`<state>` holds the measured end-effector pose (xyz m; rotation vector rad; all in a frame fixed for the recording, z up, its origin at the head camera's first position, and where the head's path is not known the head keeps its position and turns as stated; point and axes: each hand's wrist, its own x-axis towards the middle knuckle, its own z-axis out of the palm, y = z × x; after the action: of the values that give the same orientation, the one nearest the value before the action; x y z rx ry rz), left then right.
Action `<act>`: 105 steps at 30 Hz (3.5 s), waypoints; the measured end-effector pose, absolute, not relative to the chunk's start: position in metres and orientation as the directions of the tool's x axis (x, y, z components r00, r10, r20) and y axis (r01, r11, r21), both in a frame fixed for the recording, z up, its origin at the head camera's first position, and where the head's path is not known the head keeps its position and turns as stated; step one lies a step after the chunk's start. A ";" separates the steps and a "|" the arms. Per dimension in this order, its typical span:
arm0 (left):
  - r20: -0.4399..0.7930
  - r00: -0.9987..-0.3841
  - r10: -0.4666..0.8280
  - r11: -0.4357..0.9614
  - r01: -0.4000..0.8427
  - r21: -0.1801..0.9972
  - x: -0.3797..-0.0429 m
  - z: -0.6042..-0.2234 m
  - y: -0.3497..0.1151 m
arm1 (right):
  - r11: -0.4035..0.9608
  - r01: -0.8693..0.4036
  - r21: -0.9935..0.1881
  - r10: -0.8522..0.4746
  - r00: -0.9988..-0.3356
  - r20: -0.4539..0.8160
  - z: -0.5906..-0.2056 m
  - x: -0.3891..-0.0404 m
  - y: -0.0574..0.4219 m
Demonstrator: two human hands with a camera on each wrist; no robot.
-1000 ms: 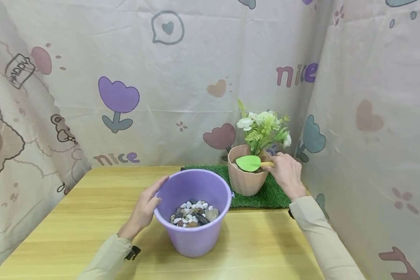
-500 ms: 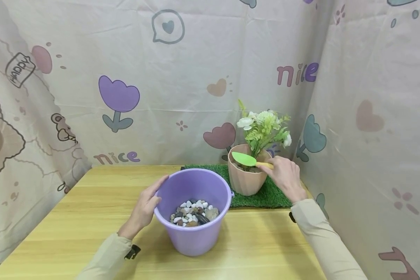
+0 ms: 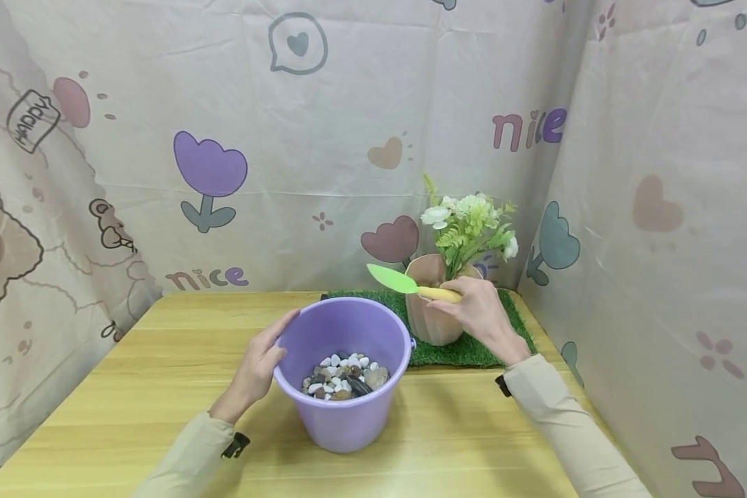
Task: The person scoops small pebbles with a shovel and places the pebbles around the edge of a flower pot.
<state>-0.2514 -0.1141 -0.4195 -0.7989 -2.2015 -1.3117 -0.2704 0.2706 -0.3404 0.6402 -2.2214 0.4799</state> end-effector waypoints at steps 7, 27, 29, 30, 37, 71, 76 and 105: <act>0.637 -0.729 0.250 0.378 0.680 0.629 -0.252 -0.422 -0.114 | 0.739 -0.646 -0.190 -0.377 -0.632 0.677 -0.337 -0.260 0.244; 0.643 -0.727 0.243 0.370 0.682 0.631 -0.253 -0.419 -0.113 | 0.660 -0.734 -0.160 -0.694 -0.677 0.244 -0.272 -0.257 0.188; 0.640 -0.730 0.239 0.368 0.678 0.636 -0.253 -0.419 -0.113 | 0.656 -0.733 -0.180 -0.714 -0.680 0.169 -0.266 -0.258 0.185; 0.640 -0.731 0.237 0.367 0.677 0.638 -0.252 -0.420 -0.113 | 0.654 -0.733 -0.188 -0.723 -0.678 0.132 -0.264 -0.258 0.183; 0.643 -0.729 0.235 0.367 0.679 0.636 -0.251 -0.422 -0.113 | 0.684 -0.711 -0.162 -0.722 -0.692 -0.015 -0.251 -0.255 0.171; 0.638 -0.736 0.226 0.364 0.672 0.645 -0.251 -0.424 -0.112 | 0.804 -0.594 0.026 -0.589 -0.802 -0.102 -0.253 -0.254 0.145; 0.641 -0.733 0.228 0.356 0.675 0.646 -0.252 -0.422 -0.112 | 0.802 -0.597 -0.006 -0.586 -0.786 -0.196 -0.247 -0.256 0.146; 0.643 -0.732 0.223 0.361 0.675 0.643 -0.253 -0.422 -0.113 | 0.771 -0.632 0.080 -0.636 -0.754 0.166 -0.293 -0.249 0.163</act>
<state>-0.2527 -0.1128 -0.4221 -0.7797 -2.1776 -1.3445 -0.2485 0.1633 -0.2933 1.0049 -2.7810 -0.0285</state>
